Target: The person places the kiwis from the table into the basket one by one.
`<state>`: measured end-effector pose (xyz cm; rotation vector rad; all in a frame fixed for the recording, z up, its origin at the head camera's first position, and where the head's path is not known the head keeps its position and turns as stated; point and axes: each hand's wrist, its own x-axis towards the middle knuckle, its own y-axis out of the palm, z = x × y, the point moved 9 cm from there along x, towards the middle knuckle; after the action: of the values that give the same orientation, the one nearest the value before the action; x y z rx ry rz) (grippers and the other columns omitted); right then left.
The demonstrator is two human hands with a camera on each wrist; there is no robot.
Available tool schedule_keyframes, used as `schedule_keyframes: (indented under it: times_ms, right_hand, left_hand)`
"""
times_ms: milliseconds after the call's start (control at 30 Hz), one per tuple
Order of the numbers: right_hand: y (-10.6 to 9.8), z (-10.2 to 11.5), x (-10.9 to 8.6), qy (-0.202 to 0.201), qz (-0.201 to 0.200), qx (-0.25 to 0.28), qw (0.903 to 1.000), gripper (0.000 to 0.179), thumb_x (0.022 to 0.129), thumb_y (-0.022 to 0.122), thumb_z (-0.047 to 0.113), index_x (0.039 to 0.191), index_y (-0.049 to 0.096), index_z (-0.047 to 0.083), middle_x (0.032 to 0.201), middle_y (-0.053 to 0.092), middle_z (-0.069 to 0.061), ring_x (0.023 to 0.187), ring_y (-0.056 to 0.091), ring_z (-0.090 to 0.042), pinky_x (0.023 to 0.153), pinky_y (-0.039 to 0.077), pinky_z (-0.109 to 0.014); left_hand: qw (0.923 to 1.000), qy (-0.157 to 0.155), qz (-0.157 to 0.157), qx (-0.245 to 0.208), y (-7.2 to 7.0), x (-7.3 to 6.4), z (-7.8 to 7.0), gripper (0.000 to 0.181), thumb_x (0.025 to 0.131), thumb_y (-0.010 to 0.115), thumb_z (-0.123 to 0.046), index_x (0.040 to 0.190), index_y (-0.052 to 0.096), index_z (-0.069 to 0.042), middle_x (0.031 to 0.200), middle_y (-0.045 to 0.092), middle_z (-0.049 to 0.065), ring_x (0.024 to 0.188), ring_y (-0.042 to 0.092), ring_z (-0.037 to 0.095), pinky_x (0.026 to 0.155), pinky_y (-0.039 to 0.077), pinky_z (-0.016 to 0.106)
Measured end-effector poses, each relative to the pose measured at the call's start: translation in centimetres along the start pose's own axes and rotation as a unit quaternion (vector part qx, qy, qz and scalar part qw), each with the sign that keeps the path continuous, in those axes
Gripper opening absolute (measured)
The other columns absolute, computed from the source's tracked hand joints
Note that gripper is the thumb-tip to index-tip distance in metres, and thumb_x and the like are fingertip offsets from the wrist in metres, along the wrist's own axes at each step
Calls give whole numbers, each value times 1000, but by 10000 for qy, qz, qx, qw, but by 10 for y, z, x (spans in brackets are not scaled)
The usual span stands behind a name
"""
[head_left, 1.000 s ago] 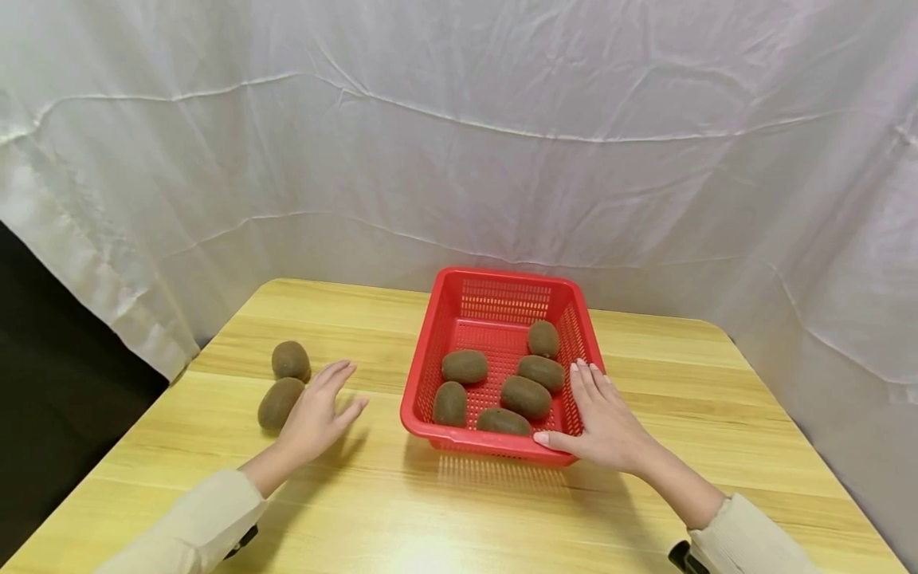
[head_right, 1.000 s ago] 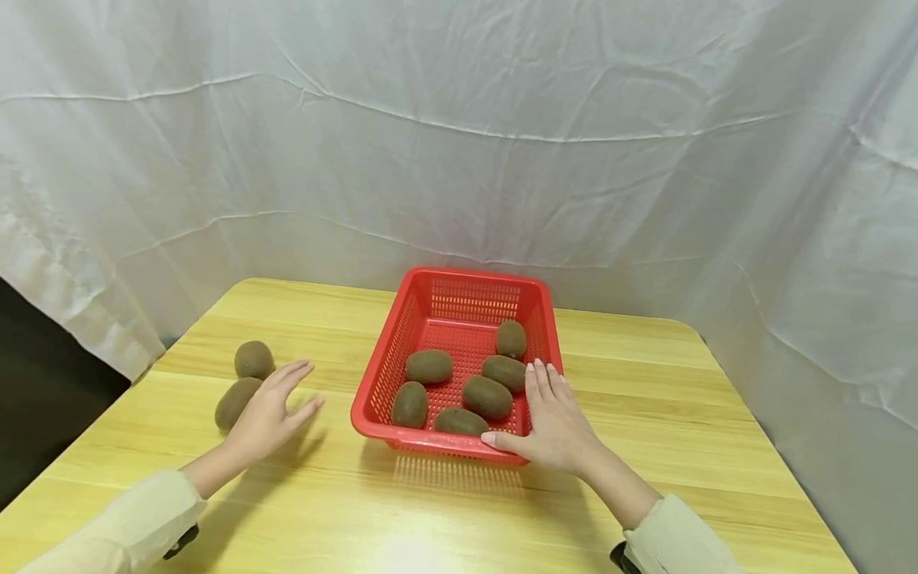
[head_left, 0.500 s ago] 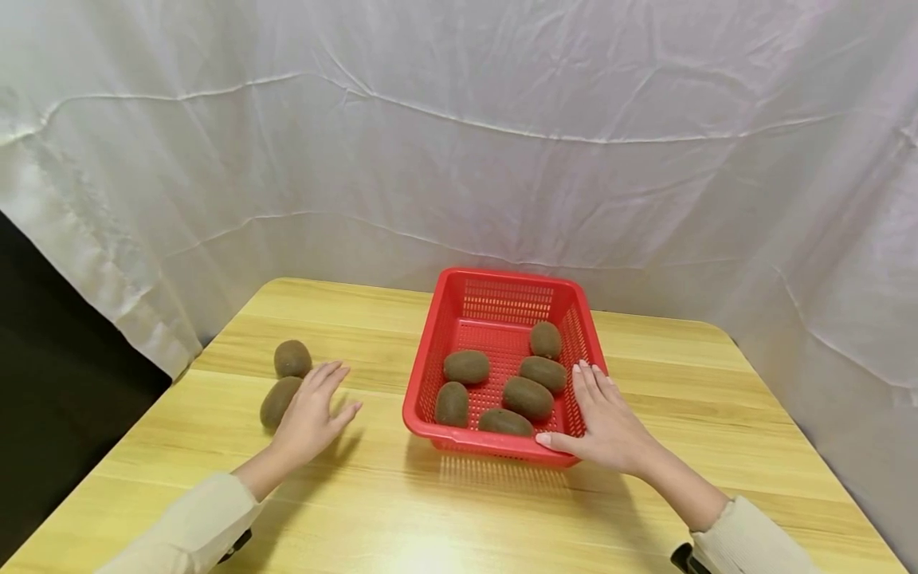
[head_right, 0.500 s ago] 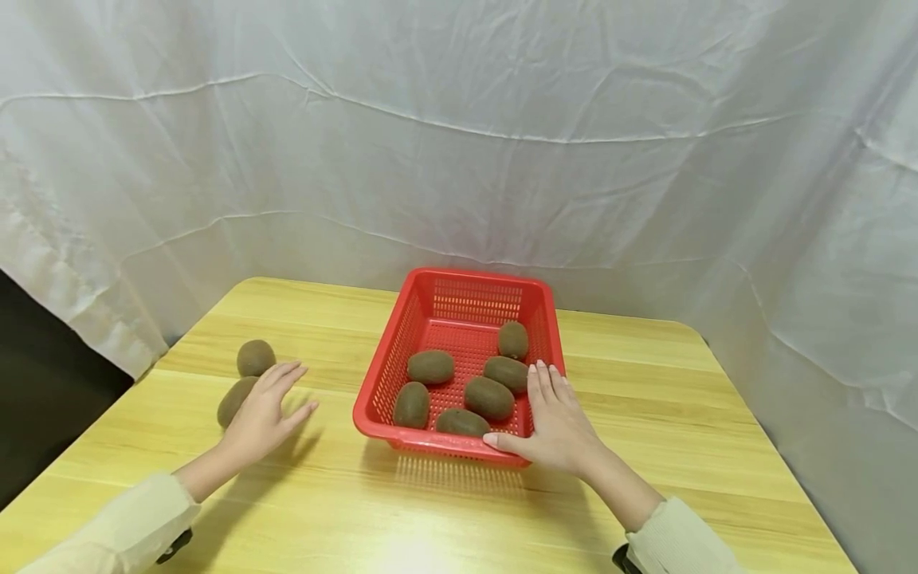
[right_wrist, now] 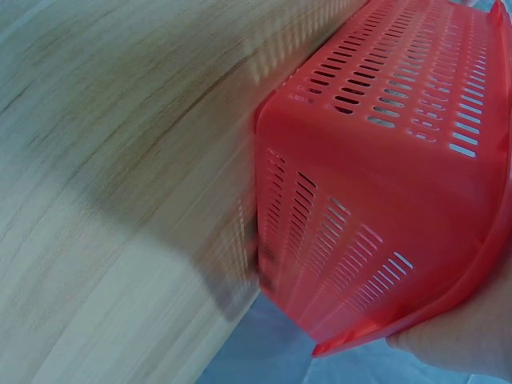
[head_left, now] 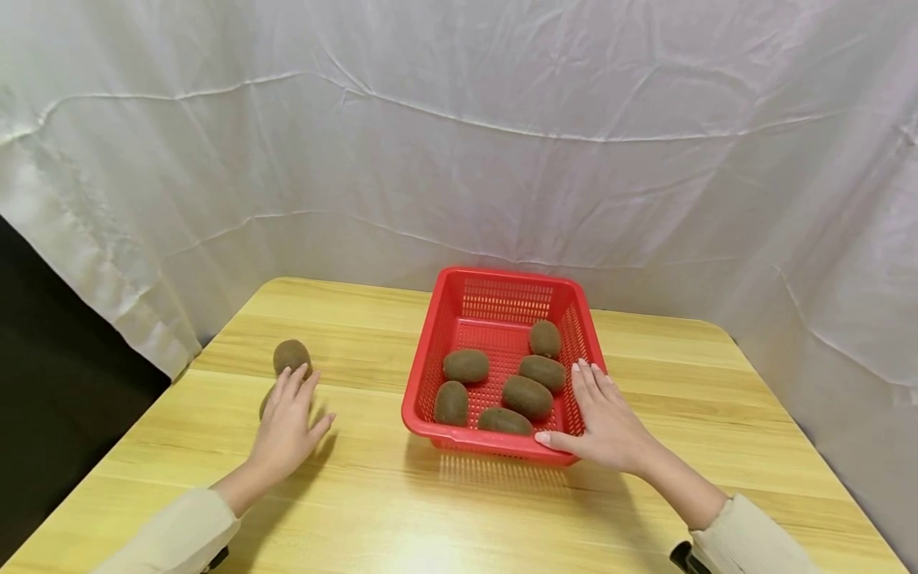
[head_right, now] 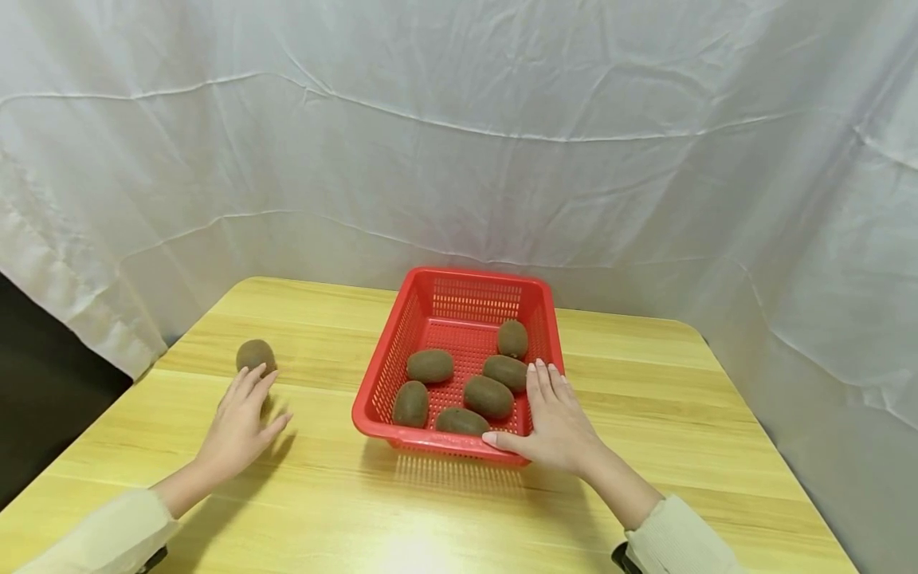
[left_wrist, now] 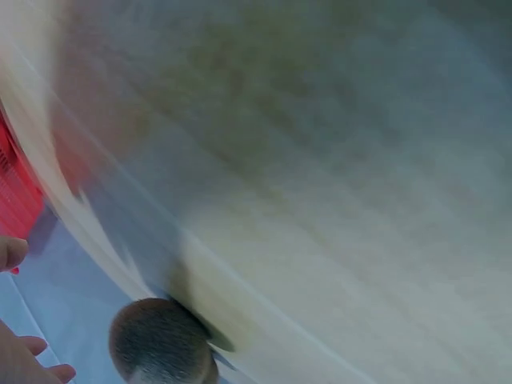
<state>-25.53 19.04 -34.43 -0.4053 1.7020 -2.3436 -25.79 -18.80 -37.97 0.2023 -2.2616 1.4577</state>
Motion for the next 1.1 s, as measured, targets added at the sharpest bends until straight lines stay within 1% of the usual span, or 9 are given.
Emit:
schedule_keyframes:
  times_ms: [167, 300, 533, 800, 1000, 1100]
  right_hand:
    - [0, 0, 0, -17, -8, -10, 10000, 108, 76, 60, 63, 143, 17, -11, 151, 13, -29, 139, 11, -47, 113, 14, -58]
    - [0, 0, 0, -23, -11, 3, 10000, 108, 76, 60, 62, 143, 17, -11, 152, 13, -28, 139, 11, -47, 113, 13, -58]
    - [1, -1, 0, -12, 10, -19, 10000, 108, 76, 60, 63, 144, 17, -11, 152, 13, -28, 139, 11, -47, 113, 13, -58]
    - [1, 0, 0, -8, 25, -22, 10000, 108, 76, 60, 63, 143, 17, -11, 151, 14, -29, 139, 11, -47, 112, 13, -58]
    - [1, 0, 0, 5, 34, -17, 10000, 109, 76, 59, 63, 143, 17, -11, 151, 14, -29, 139, 11, -47, 113, 13, -58]
    - [0, 0, 0, 5, 48, -8, 10000, 109, 76, 59, 63, 143, 17, -11, 151, 13, -29, 139, 10, -47, 113, 13, -58]
  left_hand:
    - [9999, -72, -154, -15, -4, -3, 9, 63, 76, 74, -10, 127, 45, 13, 135, 38, 34, 125, 30, 53, 99, 32, 66]
    - [9998, -126, -178, -44, -7, -5, 14, 63, 76, 74, -9, 126, 44, 15, 133, 38, 35, 123, 33, 51, 97, 34, 64]
    - [9987, -498, 25, -96, -7, -9, 26, 64, 78, 73, -10, 126, 41, 18, 133, 35, 38, 121, 33, 51, 97, 36, 63]
    - [9956, -840, 337, -222, -2, -11, 37, 68, 80, 71, -12, 129, 37, 19, 134, 33, 39, 121, 33, 54, 96, 37, 63]
    - [9938, -977, 495, -177, -1, -13, 41, 70, 80, 70, -12, 131, 33, 19, 132, 32, 42, 118, 35, 57, 92, 40, 63]
    - [9930, -1052, 502, -175, -2, -13, 44, 70, 79, 70, -11, 130, 33, 20, 130, 34, 43, 115, 38, 58, 90, 42, 63]
